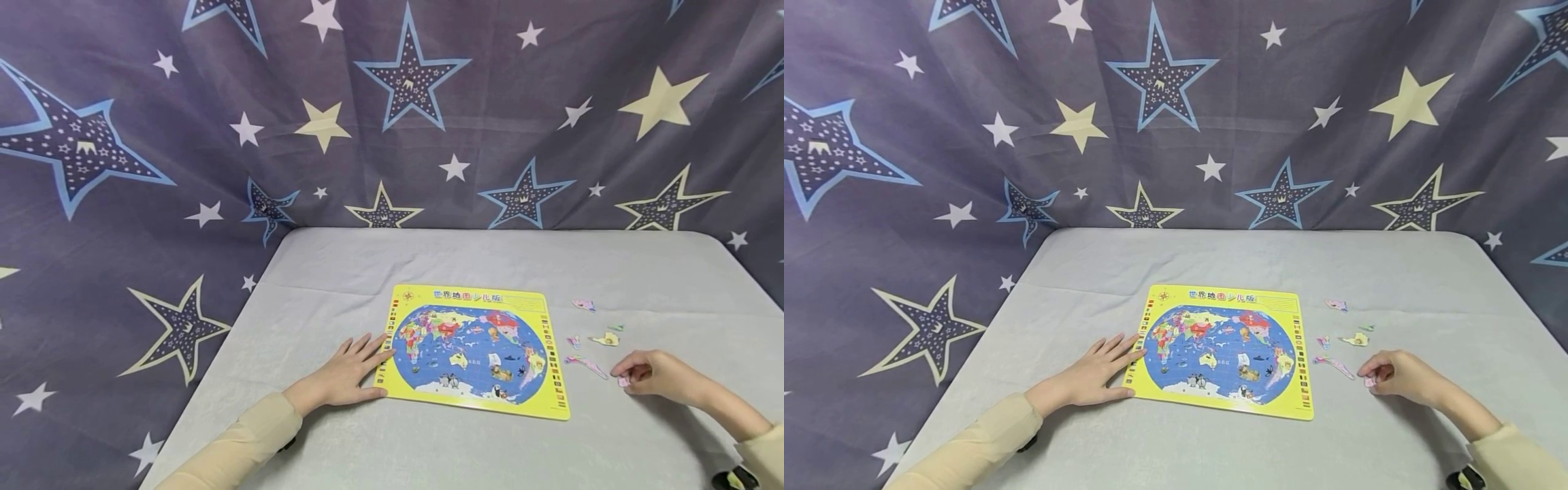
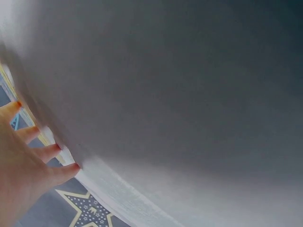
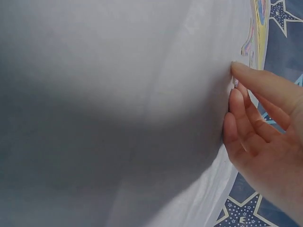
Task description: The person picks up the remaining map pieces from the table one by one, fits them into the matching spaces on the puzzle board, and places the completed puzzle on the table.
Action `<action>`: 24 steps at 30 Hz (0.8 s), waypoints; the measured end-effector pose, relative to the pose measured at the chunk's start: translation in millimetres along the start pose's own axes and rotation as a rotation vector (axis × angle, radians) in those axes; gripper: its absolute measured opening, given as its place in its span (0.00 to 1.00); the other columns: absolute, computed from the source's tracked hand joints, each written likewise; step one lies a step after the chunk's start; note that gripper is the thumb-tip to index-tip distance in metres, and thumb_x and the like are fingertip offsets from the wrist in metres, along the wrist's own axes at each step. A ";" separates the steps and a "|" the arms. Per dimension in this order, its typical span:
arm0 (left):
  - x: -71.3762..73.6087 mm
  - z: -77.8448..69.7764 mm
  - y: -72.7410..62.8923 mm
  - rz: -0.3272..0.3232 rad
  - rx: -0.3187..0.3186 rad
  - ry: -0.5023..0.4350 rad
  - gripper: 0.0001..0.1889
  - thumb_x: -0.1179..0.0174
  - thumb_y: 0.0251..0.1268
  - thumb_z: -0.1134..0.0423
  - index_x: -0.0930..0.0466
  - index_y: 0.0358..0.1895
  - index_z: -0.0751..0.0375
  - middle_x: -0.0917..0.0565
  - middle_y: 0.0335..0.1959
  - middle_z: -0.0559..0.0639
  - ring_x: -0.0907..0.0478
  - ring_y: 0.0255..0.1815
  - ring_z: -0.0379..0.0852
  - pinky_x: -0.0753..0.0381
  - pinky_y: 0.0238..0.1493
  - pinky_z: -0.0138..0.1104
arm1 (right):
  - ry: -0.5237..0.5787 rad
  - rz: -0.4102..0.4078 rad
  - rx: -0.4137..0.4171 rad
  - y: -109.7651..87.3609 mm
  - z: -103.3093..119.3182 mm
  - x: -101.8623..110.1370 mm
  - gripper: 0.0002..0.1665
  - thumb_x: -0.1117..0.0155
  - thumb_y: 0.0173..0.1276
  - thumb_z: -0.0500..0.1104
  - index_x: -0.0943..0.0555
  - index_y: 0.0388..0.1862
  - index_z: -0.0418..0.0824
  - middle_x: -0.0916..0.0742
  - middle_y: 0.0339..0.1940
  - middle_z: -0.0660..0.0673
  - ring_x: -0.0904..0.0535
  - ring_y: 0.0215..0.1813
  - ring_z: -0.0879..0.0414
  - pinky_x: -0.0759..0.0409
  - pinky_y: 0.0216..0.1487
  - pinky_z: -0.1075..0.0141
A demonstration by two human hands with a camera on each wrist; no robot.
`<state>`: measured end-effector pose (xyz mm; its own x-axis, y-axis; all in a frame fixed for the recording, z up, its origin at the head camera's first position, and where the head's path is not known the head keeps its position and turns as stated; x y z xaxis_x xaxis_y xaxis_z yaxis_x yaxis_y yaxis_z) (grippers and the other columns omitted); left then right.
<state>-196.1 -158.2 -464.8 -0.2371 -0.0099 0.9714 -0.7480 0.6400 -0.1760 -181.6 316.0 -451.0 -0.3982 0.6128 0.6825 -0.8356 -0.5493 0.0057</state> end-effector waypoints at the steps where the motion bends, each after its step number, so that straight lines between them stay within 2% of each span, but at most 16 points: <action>1: -0.1 -0.1 0.1 0.001 -0.001 0.001 0.38 0.63 0.56 0.30 0.52 0.69 0.44 0.56 0.71 0.47 0.58 0.69 0.55 0.54 0.62 0.55 | 0.003 0.001 -0.002 -0.2 -0.2 0.0 0.10 0.34 0.50 0.34 0.20 0.33 0.31 0.20 0.29 0.58 0.29 0.29 0.71 0.27 0.26 0.73; 8: 0.2 -1.1 0.3 0.002 -0.007 -0.004 0.39 0.63 0.56 0.30 0.51 0.69 0.44 0.56 0.71 0.48 0.58 0.69 0.56 0.54 0.62 0.55 | 0.009 0.012 -0.054 -1.5 -2.0 -0.2 0.09 0.34 0.51 0.34 0.20 0.32 0.31 0.19 0.29 0.59 0.29 0.29 0.71 0.27 0.27 0.73; 20: -1.6 0.8 0.9 -0.001 0.001 0.000 0.39 0.64 0.56 0.29 0.52 0.69 0.43 0.57 0.71 0.47 0.59 0.69 0.55 0.55 0.62 0.54 | 0.083 0.046 -0.043 0.3 -6.3 -1.6 0.11 0.36 0.53 0.33 0.22 0.32 0.25 0.19 0.26 0.57 0.27 0.29 0.70 0.25 0.28 0.73; 24: -0.9 0.6 0.7 -0.005 0.004 0.002 0.39 0.64 0.56 0.29 0.51 0.69 0.44 0.56 0.71 0.47 0.58 0.69 0.55 0.55 0.62 0.54 | 0.071 0.048 -0.045 1.2 -7.0 -1.2 0.08 0.37 0.53 0.32 0.21 0.31 0.26 0.19 0.25 0.56 0.27 0.28 0.70 0.26 0.27 0.73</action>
<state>-196.8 -158.1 -465.9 -0.2328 -0.0116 0.9725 -0.7516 0.6367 -0.1723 -184.8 318.6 -456.9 -0.4629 0.6257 0.6278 -0.8304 -0.5540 -0.0601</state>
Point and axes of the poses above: each hand's wrist, its own y-axis towards the middle knuckle, its own x-axis out of the back of the hand, z = x × y, the point moved 5 cm from there along y, towards the middle knuckle
